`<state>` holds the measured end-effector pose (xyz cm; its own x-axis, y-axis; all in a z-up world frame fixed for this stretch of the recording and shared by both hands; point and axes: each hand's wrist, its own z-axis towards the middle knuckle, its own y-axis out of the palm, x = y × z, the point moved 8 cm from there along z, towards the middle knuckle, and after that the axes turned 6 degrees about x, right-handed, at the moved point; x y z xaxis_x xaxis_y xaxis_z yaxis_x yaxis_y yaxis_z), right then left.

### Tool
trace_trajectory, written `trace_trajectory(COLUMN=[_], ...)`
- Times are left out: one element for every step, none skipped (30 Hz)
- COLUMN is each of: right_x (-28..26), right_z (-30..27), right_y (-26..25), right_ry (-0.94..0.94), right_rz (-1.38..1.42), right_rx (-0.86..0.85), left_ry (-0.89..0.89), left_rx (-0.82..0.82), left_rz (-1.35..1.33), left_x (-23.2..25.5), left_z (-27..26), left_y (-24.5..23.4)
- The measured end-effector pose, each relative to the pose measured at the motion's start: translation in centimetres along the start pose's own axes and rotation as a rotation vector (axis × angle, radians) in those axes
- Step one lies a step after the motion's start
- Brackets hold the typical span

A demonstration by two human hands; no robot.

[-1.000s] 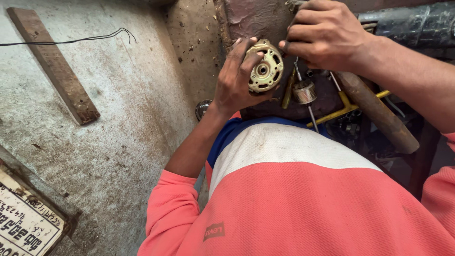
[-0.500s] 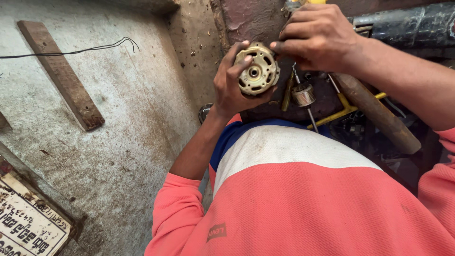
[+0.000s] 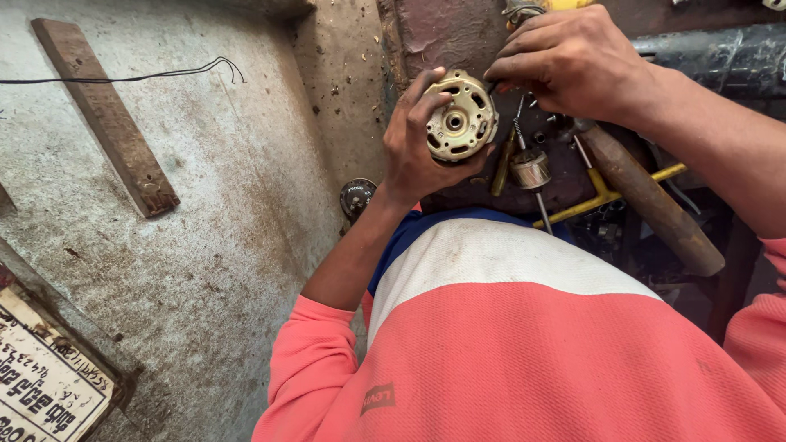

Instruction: The person is repairing a small electric motor. They use a hammer to tap a metal ring, apply lubricant to the rotor and stator, and then assemble the components together.

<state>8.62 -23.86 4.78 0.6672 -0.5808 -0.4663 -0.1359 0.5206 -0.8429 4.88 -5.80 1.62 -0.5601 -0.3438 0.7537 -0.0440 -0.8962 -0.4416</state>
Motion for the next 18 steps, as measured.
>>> trace_trajectory(right_x=[0.2,0.3,0.3,0.3,0.3,0.2,0.2,0.1,0.0,0.0,0.2,0.5,0.8,0.7,0.6,0.5,0.7,0.8], right_z=[-0.2,-0.3,-0.4,-0.4,-0.4,-0.3,-0.2,-0.1,0.1,0.4,0.7,1.0,1.2,1.6,1.9,2.2,2.3,2.2], right_y=[0.1,0.2,0.3,0.3,0.3,0.3,0.2,0.1,-0.1,-0.2,-0.1,-0.1,-0.1,-0.7,-1.3,-1.9,-2.1,-2.2], right_ry=[0.006,0.003,0.0,-0.002,0.012,0.027,0.042,0.045,0.047,0.047,0.068,0.085,0.102,0.061,0.019,-0.024,-0.017,-0.008], right_rz=[0.011,0.011,0.012,0.014,0.025,0.036,0.046,0.048,0.05,0.051,0.078,0.105,0.132,0.118,0.105,0.089,0.089,0.093], right_rx=[0.005,0.008,0.011,0.013,0.012,0.012,0.012,0.003,-0.006,-0.015,-0.079,-0.142,-0.205,-0.181,-0.157,-0.136,-0.14,-0.147], left_ry=[0.004,0.009,0.022,0.034,0.046,0.075,0.104,0.13,0.105,0.08,0.055,0.048,0.041,0.036,0.04,0.043,0.047,0.036], left_rx=[0.001,0.004,0.005,0.006,0.006,0.019,0.032,0.045,0.033,0.023,0.012,0.0,-0.011,-0.028,-0.022,-0.012,-0.003,-0.013], left_rz=[0.0,0.0,0.007,0.013,0.019,0.041,0.063,0.082,0.069,0.058,0.046,0.04,0.033,0.026,0.024,0.021,0.018,0.026], left_x=[0.0,0.0,0.1,0.2,0.3,0.6,0.8,1.2,1.0,0.7,0.5,0.3,0.3,0.1,0.1,0.1,0.2,0.2], left_z=[0.0,0.1,0.1,0.1,0.1,0.1,0.1,0.0,-0.1,-0.1,-0.1,-0.2,-0.2,-0.2,-0.1,0.0,0.1,0.1], left_y=[0.0,0.1,0.1,0.2,0.3,0.4,0.5,0.6,0.8,0.9,1.0,1.1,1.2,1.2,1.1,1.1,1.1,1.1])
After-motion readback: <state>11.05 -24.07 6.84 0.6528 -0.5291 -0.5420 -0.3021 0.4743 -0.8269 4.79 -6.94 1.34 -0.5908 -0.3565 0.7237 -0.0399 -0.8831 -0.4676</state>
